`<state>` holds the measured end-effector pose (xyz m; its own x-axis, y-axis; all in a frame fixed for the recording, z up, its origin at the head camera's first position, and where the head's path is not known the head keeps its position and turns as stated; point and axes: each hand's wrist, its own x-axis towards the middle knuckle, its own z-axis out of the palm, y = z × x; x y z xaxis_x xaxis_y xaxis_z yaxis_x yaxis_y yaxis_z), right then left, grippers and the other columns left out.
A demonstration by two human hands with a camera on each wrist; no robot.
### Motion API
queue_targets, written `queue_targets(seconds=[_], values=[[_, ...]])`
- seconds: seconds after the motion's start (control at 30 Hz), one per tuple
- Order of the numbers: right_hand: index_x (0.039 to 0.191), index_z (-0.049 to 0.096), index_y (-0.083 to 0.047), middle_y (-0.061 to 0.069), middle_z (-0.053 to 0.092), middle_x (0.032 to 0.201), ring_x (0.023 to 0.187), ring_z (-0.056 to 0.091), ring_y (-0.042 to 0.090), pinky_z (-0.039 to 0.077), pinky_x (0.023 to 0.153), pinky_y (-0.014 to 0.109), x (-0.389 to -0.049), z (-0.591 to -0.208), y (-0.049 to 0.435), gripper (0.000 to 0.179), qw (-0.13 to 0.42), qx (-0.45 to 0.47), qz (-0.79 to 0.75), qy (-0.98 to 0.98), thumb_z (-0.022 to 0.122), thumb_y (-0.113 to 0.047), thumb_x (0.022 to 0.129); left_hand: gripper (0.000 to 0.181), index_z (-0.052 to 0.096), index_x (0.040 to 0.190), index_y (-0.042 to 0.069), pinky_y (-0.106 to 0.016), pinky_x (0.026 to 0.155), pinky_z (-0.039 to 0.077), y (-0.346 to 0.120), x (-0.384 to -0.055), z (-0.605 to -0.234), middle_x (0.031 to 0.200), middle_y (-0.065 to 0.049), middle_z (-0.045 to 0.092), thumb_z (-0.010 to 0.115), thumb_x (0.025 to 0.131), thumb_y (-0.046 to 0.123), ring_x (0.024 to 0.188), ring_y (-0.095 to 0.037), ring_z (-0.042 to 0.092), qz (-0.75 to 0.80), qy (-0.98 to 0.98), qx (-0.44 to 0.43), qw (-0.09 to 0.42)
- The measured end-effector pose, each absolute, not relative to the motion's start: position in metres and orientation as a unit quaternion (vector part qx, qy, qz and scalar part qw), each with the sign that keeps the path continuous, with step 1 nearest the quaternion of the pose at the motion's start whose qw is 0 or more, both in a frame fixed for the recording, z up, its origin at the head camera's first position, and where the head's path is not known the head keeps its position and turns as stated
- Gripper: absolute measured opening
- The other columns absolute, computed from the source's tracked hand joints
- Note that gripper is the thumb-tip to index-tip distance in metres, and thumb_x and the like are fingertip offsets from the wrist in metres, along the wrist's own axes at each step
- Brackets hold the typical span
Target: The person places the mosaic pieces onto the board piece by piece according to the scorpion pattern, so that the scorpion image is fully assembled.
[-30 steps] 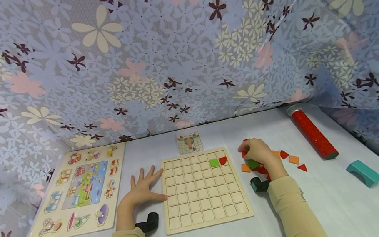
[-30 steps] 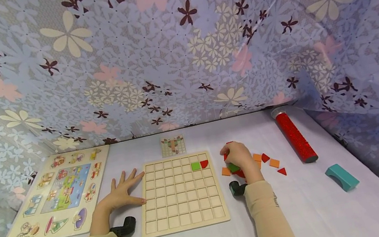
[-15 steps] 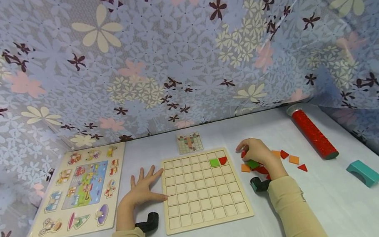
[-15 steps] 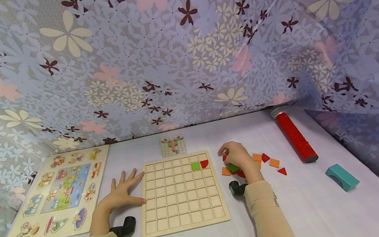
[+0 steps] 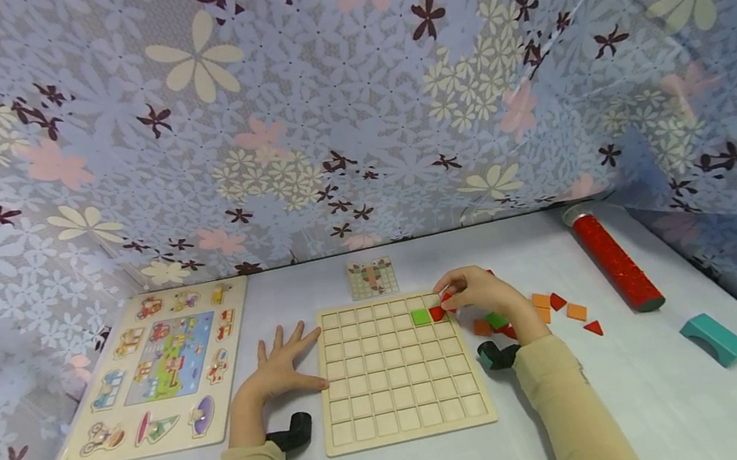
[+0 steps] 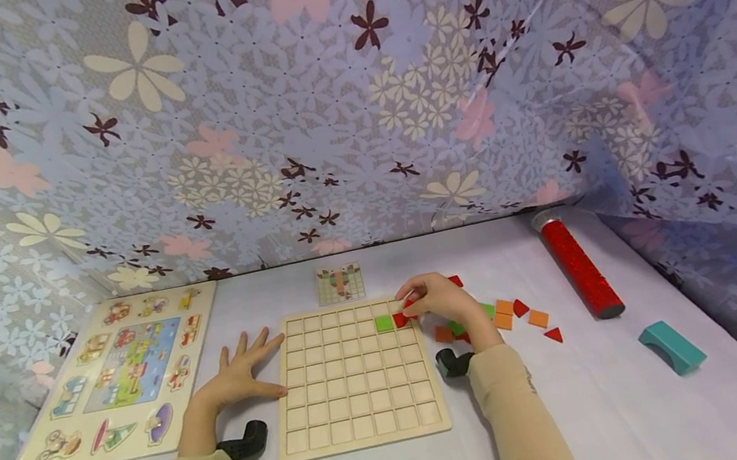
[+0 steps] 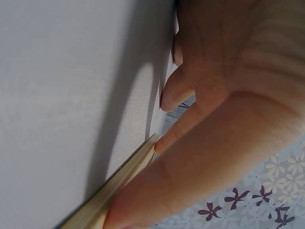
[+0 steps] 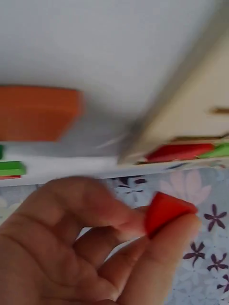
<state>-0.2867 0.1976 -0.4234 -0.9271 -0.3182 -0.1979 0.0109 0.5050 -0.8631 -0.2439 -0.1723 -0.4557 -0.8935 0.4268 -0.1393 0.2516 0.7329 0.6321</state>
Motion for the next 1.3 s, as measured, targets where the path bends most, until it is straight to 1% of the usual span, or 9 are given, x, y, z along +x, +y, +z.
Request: queue_targets(seconds=[0.1, 0.23, 0.4, 0.63, 0.83, 0.97, 1.0, 1.1, 1.3], values=[[0.114, 0.058, 0.006, 0.005, 0.059, 0.089, 0.079, 0.058, 0.017, 0.052, 0.077, 0.033, -0.290, -0.422, 0.192, 0.033, 0.209, -0.112, -0.513, 0.825, 0.065, -0.006, 0.084, 0.097, 0.029, 0.146, 0.013, -0.062, 0.102, -0.019, -0.172, -0.244, -0.456, 0.153, -0.019, 0.008, 0.079, 0.067, 0.039, 0.136, -0.045, -0.012, 0.316, 0.920, 0.184, 0.141], [0.114, 0.058, 0.006, 0.004, 0.058, 0.087, 0.078, 0.054, 0.016, 0.052, 0.074, 0.030, -0.295, -0.424, 0.184, 0.032, 0.231, -0.131, -0.511, 0.818, 0.064, -0.005, 0.084, 0.096, 0.029, 0.146, 0.013, -0.062, 0.101, -0.020, -0.172, -0.244, -0.456, 0.153, -0.019, 0.008, 0.079, 0.067, 0.037, 0.136, -0.045, -0.013, 0.319, 0.919, 0.185, 0.141], [0.112, 0.060, 0.004, 0.004, 0.054, 0.083, 0.074, 0.049, 0.017, 0.048, 0.066, 0.028, -0.301, -0.426, 0.175, 0.031, 0.230, -0.138, -0.490, 0.830, 0.064, -0.004, 0.083, 0.095, 0.030, 0.145, 0.013, -0.062, 0.102, -0.019, -0.173, -0.245, -0.456, 0.153, -0.018, 0.008, 0.079, 0.068, 0.036, 0.136, -0.046, -0.012, 0.317, 0.919, 0.186, 0.139], [0.111, 0.061, 0.004, 0.006, 0.060, 0.088, 0.075, 0.056, 0.016, 0.051, 0.069, 0.029, -0.307, -0.418, 0.167, 0.027, 0.227, -0.145, -0.466, 0.843, 0.062, -0.005, 0.086, 0.095, 0.030, 0.145, 0.013, -0.062, 0.102, -0.019, -0.172, -0.243, -0.453, 0.153, -0.018, 0.009, 0.079, 0.067, 0.036, 0.137, -0.045, -0.012, 0.317, 0.920, 0.182, 0.140], [0.115, 0.061, 0.002, 0.009, 0.061, 0.087, 0.066, 0.050, 0.018, 0.048, 0.063, 0.030, -0.314, -0.411, 0.160, 0.026, 0.225, -0.154, -0.458, 0.846, 0.055, -0.007, 0.091, 0.095, 0.031, 0.145, 0.012, -0.062, 0.102, -0.018, -0.171, -0.242, -0.451, 0.153, -0.019, 0.010, 0.079, 0.067, 0.037, 0.136, -0.046, -0.011, 0.317, 0.920, 0.183, 0.137], [0.112, 0.060, 0.001, 0.013, 0.061, 0.089, 0.066, 0.055, 0.019, 0.052, 0.062, 0.031, -0.317, -0.408, 0.156, 0.023, 0.216, -0.159, -0.435, 0.860, 0.054, -0.009, 0.092, 0.095, 0.032, 0.145, 0.013, -0.061, 0.102, -0.019, -0.172, -0.242, -0.451, 0.153, -0.019, 0.010, 0.079, 0.066, 0.038, 0.137, -0.045, -0.012, 0.322, 0.919, 0.184, 0.135], [0.110, 0.060, 0.001, 0.013, 0.061, 0.090, 0.066, 0.057, 0.019, 0.053, 0.063, 0.032, -0.317, -0.408, 0.155, 0.021, 0.215, -0.156, -0.430, 0.863, 0.055, -0.009, 0.092, 0.095, 0.032, 0.145, 0.017, -0.059, 0.102, -0.021, -0.173, -0.242, -0.454, 0.153, -0.016, 0.010, 0.078, 0.066, 0.042, 0.137, -0.044, -0.013, 0.332, 0.915, 0.192, 0.124], [0.104, 0.058, 0.002, 0.014, 0.061, 0.090, 0.066, 0.061, 0.020, 0.055, 0.063, 0.033, -0.317, -0.408, 0.152, 0.017, 0.216, -0.145, -0.423, 0.868, 0.056, -0.010, 0.092, 0.095, 0.032, 0.145, 0.018, -0.059, 0.102, -0.022, -0.173, -0.243, -0.456, 0.154, -0.015, 0.009, 0.078, 0.066, 0.044, 0.137, -0.043, -0.014, 0.332, 0.915, 0.191, 0.125], [0.105, 0.059, 0.003, 0.017, 0.058, 0.086, 0.063, 0.064, 0.023, 0.056, 0.060, 0.034, -0.318, -0.408, 0.152, 0.019, 0.216, -0.131, -0.436, 0.864, 0.054, -0.011, 0.093, 0.095, 0.032, 0.145, 0.014, -0.062, 0.103, -0.018, -0.171, -0.244, -0.454, 0.153, -0.018, 0.010, 0.079, 0.066, 0.038, 0.137, -0.045, -0.011, 0.314, 0.922, 0.179, 0.137]])
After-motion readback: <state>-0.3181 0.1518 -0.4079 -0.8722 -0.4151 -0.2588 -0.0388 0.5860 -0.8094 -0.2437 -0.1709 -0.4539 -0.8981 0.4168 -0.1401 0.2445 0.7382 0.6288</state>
